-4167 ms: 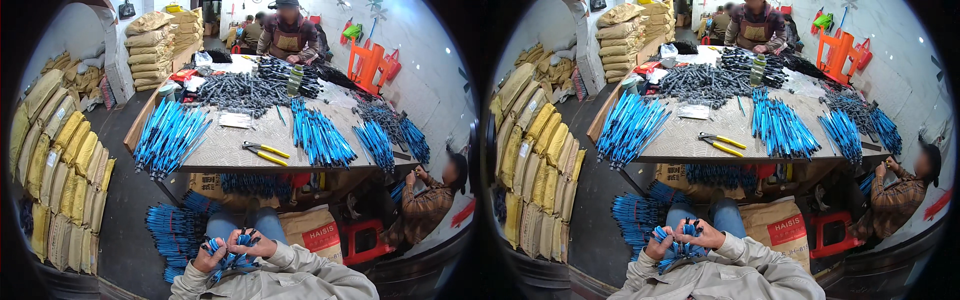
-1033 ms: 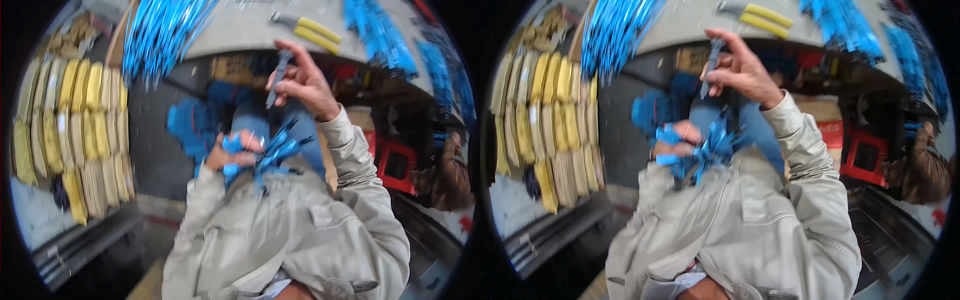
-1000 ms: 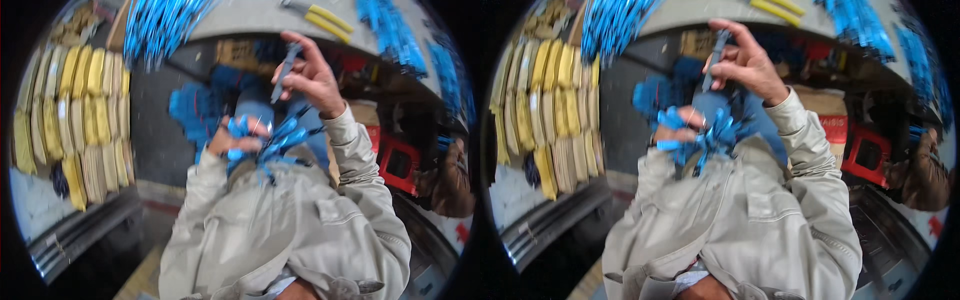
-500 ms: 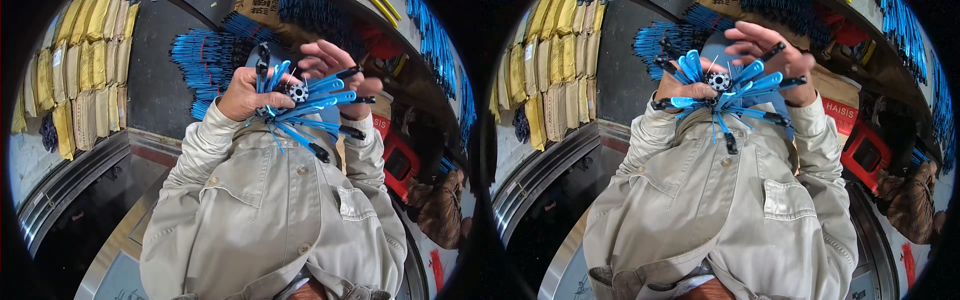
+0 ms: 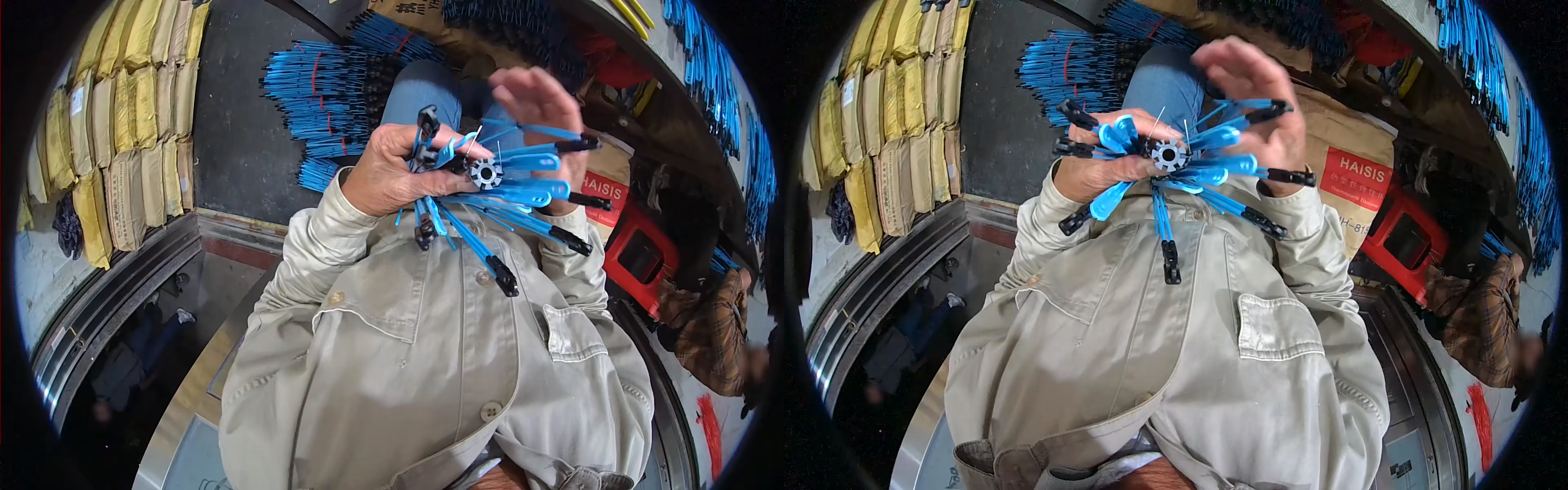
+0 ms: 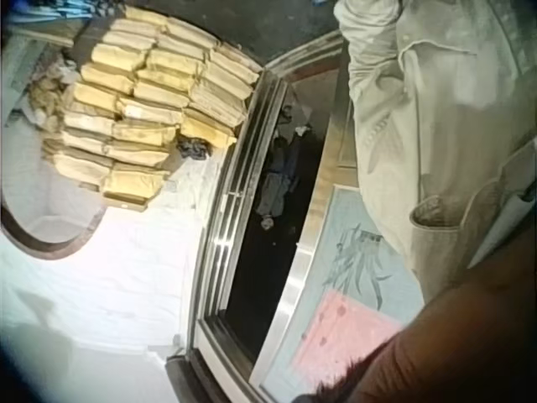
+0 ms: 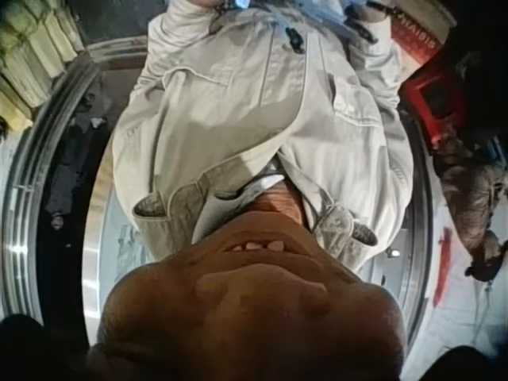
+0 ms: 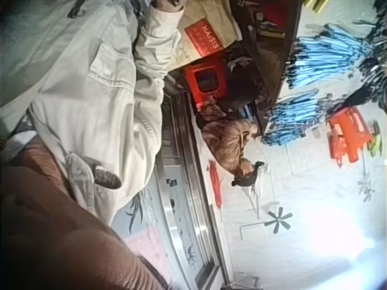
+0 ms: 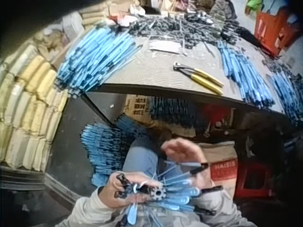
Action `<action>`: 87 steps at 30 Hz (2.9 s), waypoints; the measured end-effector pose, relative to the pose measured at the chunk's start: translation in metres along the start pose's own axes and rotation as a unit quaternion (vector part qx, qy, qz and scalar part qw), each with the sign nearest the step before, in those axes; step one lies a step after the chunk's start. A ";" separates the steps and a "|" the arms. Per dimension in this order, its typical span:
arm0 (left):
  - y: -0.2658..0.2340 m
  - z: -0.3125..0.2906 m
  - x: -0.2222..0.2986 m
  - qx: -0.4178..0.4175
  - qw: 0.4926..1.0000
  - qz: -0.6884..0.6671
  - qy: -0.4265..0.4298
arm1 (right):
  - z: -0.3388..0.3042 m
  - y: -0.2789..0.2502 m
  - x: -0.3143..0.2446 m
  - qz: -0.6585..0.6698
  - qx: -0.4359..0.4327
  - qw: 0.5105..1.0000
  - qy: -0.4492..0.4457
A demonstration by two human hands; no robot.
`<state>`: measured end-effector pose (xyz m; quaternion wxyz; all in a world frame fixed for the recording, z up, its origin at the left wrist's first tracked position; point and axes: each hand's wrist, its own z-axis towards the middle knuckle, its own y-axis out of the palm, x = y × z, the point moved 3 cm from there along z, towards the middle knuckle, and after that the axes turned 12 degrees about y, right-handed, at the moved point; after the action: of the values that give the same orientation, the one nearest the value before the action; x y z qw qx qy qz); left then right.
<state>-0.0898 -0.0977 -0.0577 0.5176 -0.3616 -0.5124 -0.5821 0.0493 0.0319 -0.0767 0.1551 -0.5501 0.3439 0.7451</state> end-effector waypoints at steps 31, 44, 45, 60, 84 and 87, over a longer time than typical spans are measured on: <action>-0.012 -0.005 -0.008 0.006 0.999 0.034 0.019 | -0.013 0.037 -0.020 0.009 -0.060 0.914 0.401; -0.001 -0.011 -0.009 0.072 0.993 0.072 0.059 | -0.012 0.033 -0.009 0.069 -0.047 0.933 0.349; -0.001 -0.012 -0.010 0.078 0.994 0.059 0.042 | -0.012 0.032 -0.010 0.060 -0.051 0.931 0.357; 0.005 -0.010 -0.002 0.115 0.987 0.107 0.030 | 0.002 0.024 -0.007 0.074 -0.102 0.932 0.340; -0.003 -0.013 0.004 0.085 0.985 0.119 0.086 | -0.023 0.053 -0.016 -0.078 0.067 0.973 0.206; -0.004 -0.014 0.002 0.085 0.984 0.128 0.085 | -0.017 0.050 -0.007 -0.072 0.033 0.971 0.225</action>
<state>-0.0922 -0.1121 -0.0594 0.6584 -0.3280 -0.4634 -0.4942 0.0338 -0.0145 -0.0561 0.1450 -0.7214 0.3544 0.5770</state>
